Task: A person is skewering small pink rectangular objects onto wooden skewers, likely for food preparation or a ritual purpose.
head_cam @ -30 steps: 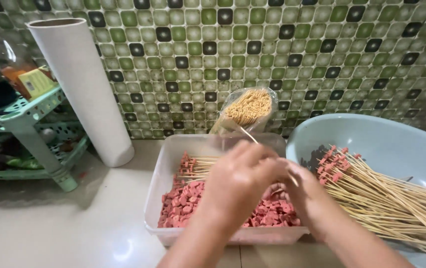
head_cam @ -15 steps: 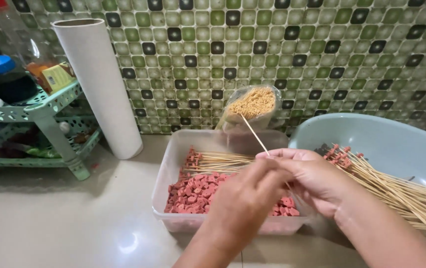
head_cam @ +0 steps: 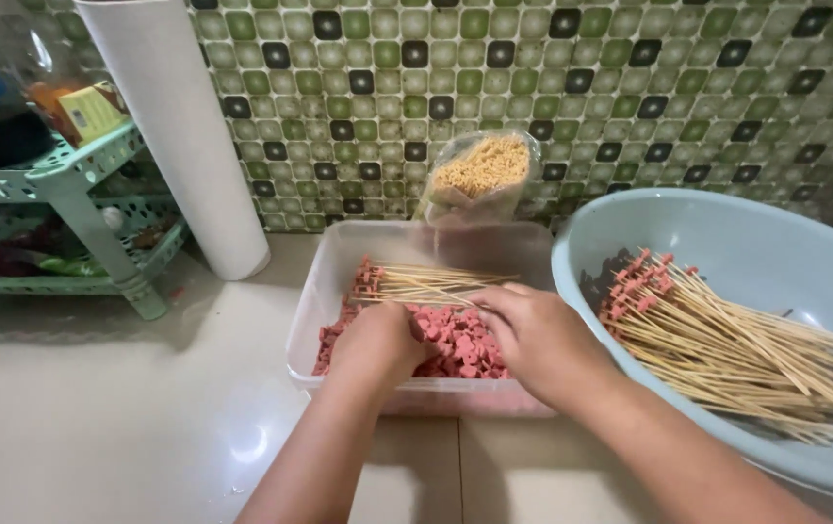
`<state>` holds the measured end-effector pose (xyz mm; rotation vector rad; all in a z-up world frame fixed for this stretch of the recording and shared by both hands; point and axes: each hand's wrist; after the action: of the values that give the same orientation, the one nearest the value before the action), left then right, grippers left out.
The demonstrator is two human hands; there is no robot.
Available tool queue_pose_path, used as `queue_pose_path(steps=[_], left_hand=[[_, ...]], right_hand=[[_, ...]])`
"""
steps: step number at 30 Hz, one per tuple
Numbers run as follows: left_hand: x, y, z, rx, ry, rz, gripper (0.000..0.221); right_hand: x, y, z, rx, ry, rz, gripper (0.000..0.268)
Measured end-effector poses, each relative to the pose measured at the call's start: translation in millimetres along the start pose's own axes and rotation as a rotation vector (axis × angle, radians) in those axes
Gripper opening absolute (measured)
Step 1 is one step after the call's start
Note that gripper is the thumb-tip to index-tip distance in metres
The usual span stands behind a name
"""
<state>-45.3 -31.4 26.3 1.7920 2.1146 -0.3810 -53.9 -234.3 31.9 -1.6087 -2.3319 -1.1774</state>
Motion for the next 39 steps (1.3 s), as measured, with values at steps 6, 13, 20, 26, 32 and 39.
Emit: queue_pose_path(steps=[6, 13, 20, 26, 32, 39], left_hand=[[-11.8, -11.0, -16.3, 0.01, -0.016, -0.056, 0.019], [-12.2, -19.0, -16.8, -0.041, -0.077, -0.052, 0.019], [-2.7, -13.8, -22.2, 0.011, -0.085, 0.044, 0.019], [14.4, 8.1, -4.4, 0.058, -0.045, 0.077, 0.01], [30.6, 19.3, 16.4, 0.016, -0.186, 0.033, 0.012], [31.6, 16.8, 7.5, -0.204, -0.475, -0.026, 0.023]], right_hand=[[-4.7, -3.7, 11.0, -0.04, -0.13, -0.151, 0.023], [-10.7, -5.3, 20.1, -0.077, -0.332, -0.308, 0.029], [-11.5, 1.5, 23.6, 0.006, 0.02, -0.124, 0.031], [-16.9, -4.0, 28.0, 0.015, 0.173, 0.14, 0.031], [1.7, -4.7, 15.7, -0.007, 0.2, 0.217, 0.03], [1.8, -5.0, 15.7, -0.054, 0.246, 0.193, 0.028]])
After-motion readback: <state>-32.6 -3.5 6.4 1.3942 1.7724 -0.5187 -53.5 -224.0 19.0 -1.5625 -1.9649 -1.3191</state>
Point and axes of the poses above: each hand's wrist, its own y-axis towards the middle knuckle, its own z-axis out of the palm, x = y × z, and after that the axes turned 14 degrees about -x, right-handed
